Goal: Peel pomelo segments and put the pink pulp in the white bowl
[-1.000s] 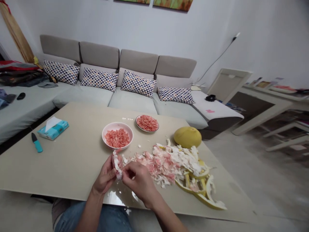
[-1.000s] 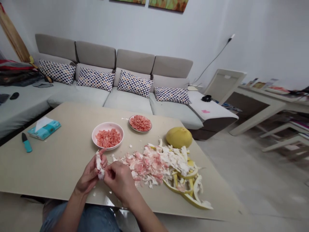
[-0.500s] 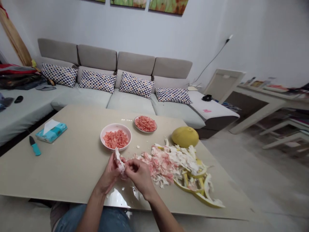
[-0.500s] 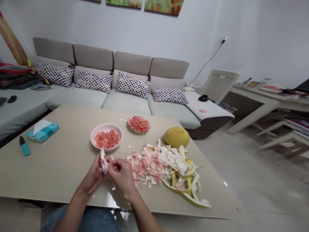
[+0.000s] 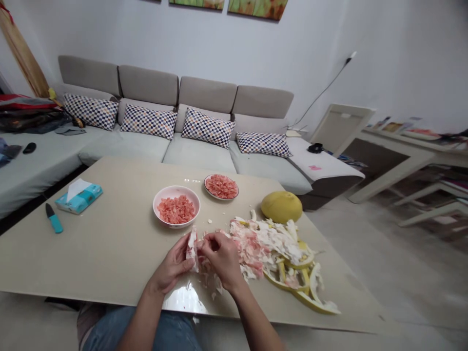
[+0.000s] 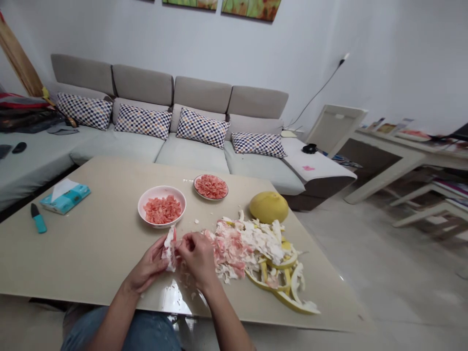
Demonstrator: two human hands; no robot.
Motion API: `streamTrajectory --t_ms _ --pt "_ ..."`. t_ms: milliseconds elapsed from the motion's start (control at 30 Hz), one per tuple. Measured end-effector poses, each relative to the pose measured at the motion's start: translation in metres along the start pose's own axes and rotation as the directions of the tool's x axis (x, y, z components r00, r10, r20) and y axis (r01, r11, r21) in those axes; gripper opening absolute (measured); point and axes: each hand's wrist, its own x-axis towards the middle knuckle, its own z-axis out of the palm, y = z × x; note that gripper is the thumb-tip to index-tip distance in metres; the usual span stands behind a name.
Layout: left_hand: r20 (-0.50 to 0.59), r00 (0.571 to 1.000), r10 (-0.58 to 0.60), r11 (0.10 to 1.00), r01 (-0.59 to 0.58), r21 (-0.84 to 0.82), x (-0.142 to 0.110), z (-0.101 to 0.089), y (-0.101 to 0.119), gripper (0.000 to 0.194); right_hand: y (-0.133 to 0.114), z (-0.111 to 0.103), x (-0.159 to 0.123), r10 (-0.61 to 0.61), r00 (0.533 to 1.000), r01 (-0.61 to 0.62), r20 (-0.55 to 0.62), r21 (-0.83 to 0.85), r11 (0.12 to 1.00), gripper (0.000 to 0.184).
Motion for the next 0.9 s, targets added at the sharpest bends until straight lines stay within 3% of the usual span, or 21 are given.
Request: streamTrajectory --t_ms 267,333,467,533,633,800,900 --pt "0.091 0.992 -0.092 0.990 0.101 -0.100 -0.002 0.001 0.002 0.062 0.004 0.007 0.004 -0.126 0.987 0.114 -0.098 -0.124 0.986 0.011" --pt "0.099 0.991 -0.091 0.988 0.103 -0.118 -0.003 -0.001 0.003 0.062 0.000 0.003 0.006 -0.116 0.992 0.112 -0.058 -0.067 0.991 0.012" --pt "0.060 0.995 -0.083 0.985 0.091 -0.149 -0.005 -0.003 0.006 0.067 -0.010 -0.011 0.006 -0.028 0.989 -0.008 0.144 0.239 0.971 0.010" --pt "0.025 0.996 -0.080 0.983 0.083 -0.166 -0.005 -0.004 0.007 0.069 -0.011 -0.015 0.005 -0.019 0.977 -0.048 0.212 0.306 0.951 0.020" --pt "-0.020 0.997 -0.077 0.982 0.073 -0.175 -0.004 -0.004 0.005 0.068 -0.011 -0.015 0.001 -0.059 0.965 -0.013 0.257 0.271 0.962 0.037" --pt "-0.047 0.995 -0.085 0.988 0.078 -0.136 -0.003 -0.003 0.002 0.060 -0.016 -0.004 -0.004 -0.153 0.962 0.108 0.225 0.200 0.974 0.023" --pt "-0.048 0.995 -0.084 0.988 0.077 -0.136 -0.003 -0.002 0.002 0.057 -0.018 0.001 -0.004 -0.189 0.958 0.141 0.216 0.219 0.965 0.024"
